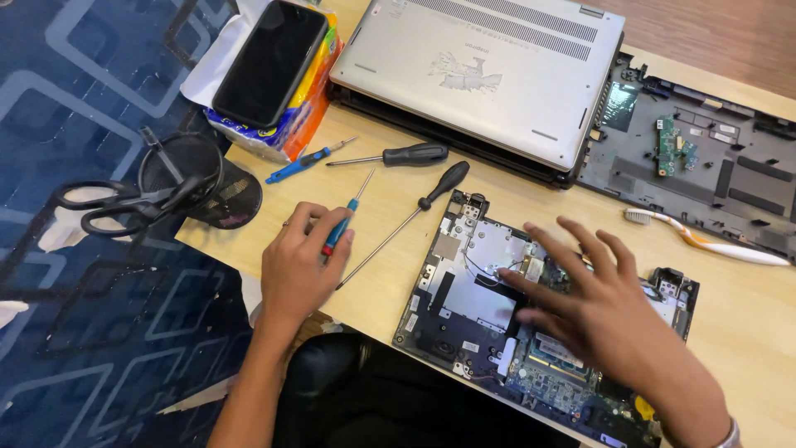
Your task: The person uses a screwdriver to remove screws from a disassembled laptop and then removes a small circuit board from the motherboard. The removed board is placed on the closed laptop lid.
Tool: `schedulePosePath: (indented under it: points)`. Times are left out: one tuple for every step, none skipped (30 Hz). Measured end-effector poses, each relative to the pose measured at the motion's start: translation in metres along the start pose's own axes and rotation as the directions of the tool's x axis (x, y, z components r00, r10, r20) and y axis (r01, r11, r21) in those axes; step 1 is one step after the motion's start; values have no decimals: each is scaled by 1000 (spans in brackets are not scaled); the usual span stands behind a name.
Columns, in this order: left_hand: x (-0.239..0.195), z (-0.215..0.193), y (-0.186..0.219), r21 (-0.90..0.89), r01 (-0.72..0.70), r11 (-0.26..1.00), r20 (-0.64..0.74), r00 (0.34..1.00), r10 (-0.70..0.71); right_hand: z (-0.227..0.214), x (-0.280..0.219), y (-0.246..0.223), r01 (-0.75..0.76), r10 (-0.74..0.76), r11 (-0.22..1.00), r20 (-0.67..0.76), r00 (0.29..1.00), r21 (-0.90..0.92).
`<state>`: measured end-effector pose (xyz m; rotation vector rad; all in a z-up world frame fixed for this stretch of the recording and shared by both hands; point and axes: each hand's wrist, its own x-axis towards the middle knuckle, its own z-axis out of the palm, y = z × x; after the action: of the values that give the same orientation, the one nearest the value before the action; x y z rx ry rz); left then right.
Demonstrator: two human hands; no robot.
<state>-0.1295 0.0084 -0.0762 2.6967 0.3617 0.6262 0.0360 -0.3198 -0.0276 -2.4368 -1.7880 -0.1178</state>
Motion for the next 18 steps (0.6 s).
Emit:
schedulePosePath:
  points:
    - [0, -3, -1, -4, -3, 1000, 4, 1000, 3, 3, -1, -5, -7, 7, 1000, 3, 1000, 0]
    - [-1, -2, -1, 2, -25, 1000, -30, 999, 25, 5, -8, -11, -2, 1, 999, -21, 1000, -50]
    - [0, -1, 0, 8, -46, 999, -65, 997, 47, 7, -15, -17, 1, -6, 995, -43, 999, -100]
    - [0, 0, 2, -10, -60, 998, -55, 997, 59, 5, -21, -15, -20, 16, 994, -34, 999, -106]
    - [0, 0, 3, -7, -51, 999, -64, 997, 51, 3, -26, -14, -13, 9, 993, -36, 999, -117]
    - [-1, -3, 4, 4, -38, 999, -74, 997, 38, 1, -29, -13, 0, -6, 992, -42, 999, -123]
    - [-1, -2, 4, -6, -47, 999, -66, 997, 46, 0, -31, -10, -14, 9, 992, -36, 999, -124]
    - [0, -1, 3, 7, -48, 999, -65, 997, 48, -1, -33, -7, -71, 70, 991, -20, 997, -114]
    - [0, -1, 3, 19, -48, 999, -64, 997, 50, -1, -35, -4, -129, 130, 986, -3, 992, -104]
    - [1, -1, 3, 10, -59, 998, -62, 996, 60, -1, -33, -4, -142, 143, 984, -2, 990, -110]
    - [1, -1, 4, 21, -60, 998, -71, 996, 62, 0, -31, -4, -160, 158, 984, -32, 987, -75]
    - [0, -2, 4, 33, -56, 998, -78, 995, 59, 1, -29, -4, -173, 171, 984, -59, 984, -37]
    - [0, -1, 4, 25, -62, 998, -74, 995, 64, 7, -27, -3, -182, 180, 983, -55, 982, -40]
    - [-1, 0, 3, 38, -58, 998, -75, 995, 61, 13, -25, -4, -166, 161, 982, -57, 985, -93]
    - [-2, 0, 2, 50, -54, 997, -76, 995, 58, 20, -22, -4, -149, 142, 978, -57, 988, -145]
    - [-2, 1, 2, 46, -58, 997, -73, 995, 62, 17, -21, -6, -155, 148, 977, -55, 987, -146]
    - [-3, 1, 1, 52, -54, 997, -71, 996, 57, 14, -19, -7, -156, 147, 974, -60, 987, -167]
    - [-3, 1, 1, 60, -48, 997, -70, 996, 52, 11, -17, -8, -155, 145, 970, -65, 987, -188]
